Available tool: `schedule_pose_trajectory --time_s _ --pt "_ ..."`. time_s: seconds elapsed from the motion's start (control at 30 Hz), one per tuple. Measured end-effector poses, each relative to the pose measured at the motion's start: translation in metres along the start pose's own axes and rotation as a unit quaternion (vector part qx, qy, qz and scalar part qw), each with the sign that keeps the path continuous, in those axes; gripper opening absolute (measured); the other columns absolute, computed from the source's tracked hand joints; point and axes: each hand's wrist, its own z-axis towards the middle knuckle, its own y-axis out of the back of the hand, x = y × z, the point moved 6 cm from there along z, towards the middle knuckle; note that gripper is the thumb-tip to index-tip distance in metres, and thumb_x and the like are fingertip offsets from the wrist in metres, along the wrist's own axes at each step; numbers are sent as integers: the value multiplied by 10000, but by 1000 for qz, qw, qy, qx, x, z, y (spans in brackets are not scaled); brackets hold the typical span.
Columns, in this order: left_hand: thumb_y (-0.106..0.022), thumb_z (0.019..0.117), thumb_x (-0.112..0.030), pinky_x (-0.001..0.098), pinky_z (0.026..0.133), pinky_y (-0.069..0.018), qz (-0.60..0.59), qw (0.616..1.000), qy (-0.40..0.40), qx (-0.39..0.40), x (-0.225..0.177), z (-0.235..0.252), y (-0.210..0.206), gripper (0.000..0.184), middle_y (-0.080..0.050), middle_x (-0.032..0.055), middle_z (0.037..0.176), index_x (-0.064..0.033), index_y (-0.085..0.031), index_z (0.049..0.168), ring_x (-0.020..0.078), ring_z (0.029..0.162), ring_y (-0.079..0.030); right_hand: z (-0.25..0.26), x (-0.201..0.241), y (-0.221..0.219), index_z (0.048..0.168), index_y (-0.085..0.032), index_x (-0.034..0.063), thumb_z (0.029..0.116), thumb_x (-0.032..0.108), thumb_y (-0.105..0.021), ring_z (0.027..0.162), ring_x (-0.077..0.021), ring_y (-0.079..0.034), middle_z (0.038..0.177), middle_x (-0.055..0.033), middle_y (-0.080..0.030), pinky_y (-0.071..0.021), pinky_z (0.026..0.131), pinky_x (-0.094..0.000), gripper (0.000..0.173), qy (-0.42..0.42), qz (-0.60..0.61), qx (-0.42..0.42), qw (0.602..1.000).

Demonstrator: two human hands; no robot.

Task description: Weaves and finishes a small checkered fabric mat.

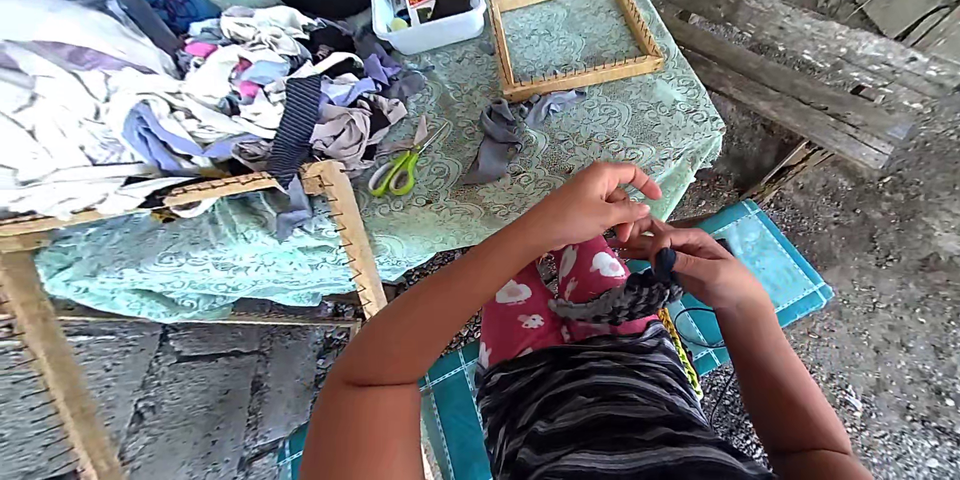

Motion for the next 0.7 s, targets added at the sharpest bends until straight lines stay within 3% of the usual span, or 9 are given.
schedule_pose_trajectory --time_s 0.07,0.13,0.23,0.3,0.37,0.47,0.6,0.7 --pt "-568 1034 -58 212 568 -503 99 995 4 -10 -1 2 1 203 -629 47 672 16 -641 1208 64 556 -579 6 -6 -5 1011 -802 203 947 365 -699 1306 -203 -589 1349 -16 -665 -493 1098 -420 201 -33 62 47 996" --pt "-582 1041 -122 332 636 -542 234 971 38 -23 -1 3 0 189 -664 73 717 -30 -687 1168 142 614 -623 14 -8 -15 1005 -804 198 951 357 -700 1305 -183 -592 1330 -12 -684 -474 1116 -409 197 -65 105 90 988" --pt "-578 1045 -156 425 696 -552 308 949 59 -40 -5 2 -1 189 -683 88 771 -58 -712 1135 206 689 -651 26 -8 -19 867 -778 238 964 329 -642 1001 -62 -691 994 57 -761 -555 904 -276 191 -92 97 60 989" --pt "-568 1046 -140 428 672 -543 313 948 36 -55 -7 -1 8 194 -665 92 740 -46 -709 1141 212 662 -636 30 -5 -12 859 -767 220 986 267 -574 922 -43 -689 926 59 -748 -565 839 -245 236 -94 89 28 991" --pt "-566 1035 -99 346 619 -542 279 959 -16 -51 -5 -6 22 195 -667 73 733 -32 -704 1154 153 614 -619 27 -5 1 836 -775 213 965 248 -552 942 -66 -706 938 34 -765 -576 854 -260 260 -102 95 -24 990" --pt "-524 988 3 189 601 -512 136 989 -64 -3 0 -21 38 241 -688 18 831 -8 -665 1184 39 648 -602 20 -8 18 820 -783 223 958 295 -627 930 -71 -722 908 32 -767 -592 840 -251 220 -99 155 -68 981" --pt "-563 981 -57 204 705 -600 -70 995 -66 17 9 -43 51 195 -739 -46 891 -118 -732 1055 36 753 -691 13 -15 27 824 -771 194 991 232 -557 863 -63 -720 893 16 -760 -599 765 -227 274 -108 220 -94 965" --pt "-597 1009 -175 274 844 -626 -173 981 -82 34 13 -52 49 232 -778 26 1064 -120 -761 1164 118 922 -751 11 -20 27 804 -757 193 992 213 -528 881 -73 -715 882 12 -751 -593 791 -229 297 -126 228 -113 959"
